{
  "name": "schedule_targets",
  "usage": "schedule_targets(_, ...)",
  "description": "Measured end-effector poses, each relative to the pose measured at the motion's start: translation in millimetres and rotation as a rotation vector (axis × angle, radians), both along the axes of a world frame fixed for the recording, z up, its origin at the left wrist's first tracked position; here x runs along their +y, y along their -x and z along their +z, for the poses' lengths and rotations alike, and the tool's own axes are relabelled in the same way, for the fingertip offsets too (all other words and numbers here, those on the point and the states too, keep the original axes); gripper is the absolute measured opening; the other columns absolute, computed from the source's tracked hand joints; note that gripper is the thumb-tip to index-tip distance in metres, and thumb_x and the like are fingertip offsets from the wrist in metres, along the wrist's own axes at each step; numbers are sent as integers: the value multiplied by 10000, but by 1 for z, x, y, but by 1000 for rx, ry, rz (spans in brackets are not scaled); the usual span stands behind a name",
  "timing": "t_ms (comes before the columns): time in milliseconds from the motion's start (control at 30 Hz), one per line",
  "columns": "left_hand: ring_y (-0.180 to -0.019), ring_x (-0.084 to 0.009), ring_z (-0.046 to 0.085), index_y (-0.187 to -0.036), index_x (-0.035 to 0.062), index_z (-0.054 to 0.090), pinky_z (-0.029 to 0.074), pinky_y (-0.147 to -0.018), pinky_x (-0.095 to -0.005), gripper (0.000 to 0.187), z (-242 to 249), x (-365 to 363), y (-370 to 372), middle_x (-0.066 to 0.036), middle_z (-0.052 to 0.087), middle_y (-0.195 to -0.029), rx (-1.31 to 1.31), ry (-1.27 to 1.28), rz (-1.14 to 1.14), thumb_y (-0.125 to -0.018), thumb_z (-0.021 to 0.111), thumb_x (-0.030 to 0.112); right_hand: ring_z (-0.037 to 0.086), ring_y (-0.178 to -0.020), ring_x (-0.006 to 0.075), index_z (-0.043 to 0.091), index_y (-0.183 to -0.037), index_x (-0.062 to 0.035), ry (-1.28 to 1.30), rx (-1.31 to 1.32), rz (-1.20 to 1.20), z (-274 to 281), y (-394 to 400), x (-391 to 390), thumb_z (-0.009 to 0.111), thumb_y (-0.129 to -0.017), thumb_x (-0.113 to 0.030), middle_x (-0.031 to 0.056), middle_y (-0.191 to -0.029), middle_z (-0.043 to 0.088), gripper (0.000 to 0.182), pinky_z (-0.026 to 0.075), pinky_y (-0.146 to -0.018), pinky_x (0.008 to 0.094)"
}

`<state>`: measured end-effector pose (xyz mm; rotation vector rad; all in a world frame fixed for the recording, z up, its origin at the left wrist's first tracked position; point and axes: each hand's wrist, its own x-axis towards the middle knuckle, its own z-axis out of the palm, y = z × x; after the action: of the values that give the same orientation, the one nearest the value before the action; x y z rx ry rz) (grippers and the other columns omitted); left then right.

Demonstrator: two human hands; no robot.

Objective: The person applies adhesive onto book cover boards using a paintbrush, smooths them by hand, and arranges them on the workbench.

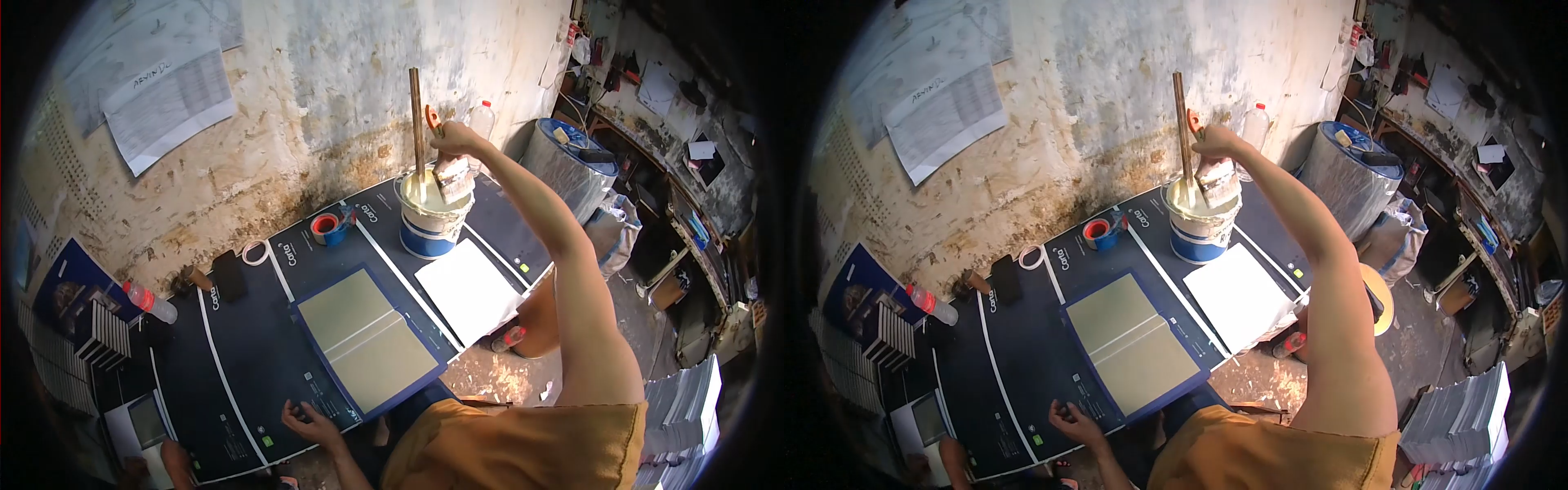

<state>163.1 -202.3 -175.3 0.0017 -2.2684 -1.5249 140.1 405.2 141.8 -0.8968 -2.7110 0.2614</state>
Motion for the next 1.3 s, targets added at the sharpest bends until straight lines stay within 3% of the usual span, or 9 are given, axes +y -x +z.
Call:
schedule_targets(133,-857,-149,542,-1210,2,529,433,-728,-267,252,61,29,0,-79,573,-1000,87,-438,-67,-989,512,121,665,-526,230,643,-648,18,37,3,41,31,0,-21,623,-801,-357,137,-596,656,406,545,-542,357)
schedule_targets(233,-810,-126,531,-1229,-13,497,430,-719,-256,296,120,57,-17,-60,569,-892,69,-710,-383,-1000,491,174,667,-567,235,618,-630,12,11,26,85,44,5,-49,640,-791,-346,144,-593,643,393,528,-570,367)
schedule_targets(500,-699,-95,496,-1257,-32,469,409,-672,-231,358,85,108,-47,-27,560,-777,-94,-682,-585,-993,520,203,664,-674,366,555,-869,-41,-225,-55,519,8,30,-204,704,-776,-190,171,-692,652,230,510,-633,450)
schedule_targets(533,-694,-95,499,-1262,-35,469,413,-666,-231,354,80,109,-50,-27,562,-775,-102,-626,-600,-991,519,187,656,-680,386,560,-976,-56,-22,-54,472,1,29,-233,687,-786,-160,175,-702,651,251,507,-637,461)
schedule_targets(600,-666,-98,507,-1269,-32,476,419,-633,-240,338,71,111,-51,-36,571,-764,-110,-469,-591,-988,506,153,657,-711,393,549,-1081,-78,-151,66,693,-45,42,-247,652,-811,-127,184,-741,657,293,515,-654,463)
schedule_targets(733,-614,-108,517,-1268,-19,496,424,-575,-258,309,70,113,-51,-59,587,-751,-59,-362,-566,-981,479,94,682,-805,331,522,-1236,-86,350,165,706,-97,55,-293,693,-819,-117,162,-835,665,452,524,-729,409)
schedule_targets(1000,-596,-126,505,-1206,-16,551,426,-585,-278,322,76,110,-53,-62,587,-694,-133,-376,-461,-1016,393,189,690,-834,206,633,-1102,46,568,323,357,-165,17,-310,777,-791,-233,163,-939,703,442,538,-762,344)
schedule_targets(1167,-593,-119,493,-1162,-17,579,421,-582,-270,328,77,104,-51,-56,583,-693,-170,-347,-475,-1019,368,188,655,-602,165,695,-844,66,470,311,263,-180,17,-304,768,-804,-287,136,-662,676,363,508,-576,339)
schedule_targets(1300,-602,-107,481,-1138,-10,579,406,-575,-266,317,77,101,-49,-46,562,-688,-155,-393,-465,-1027,356,184,638,-628,125,707,-914,40,333,408,266,-180,-2,-260,755,-831,-217,77,-716,689,274,504,-580,302)
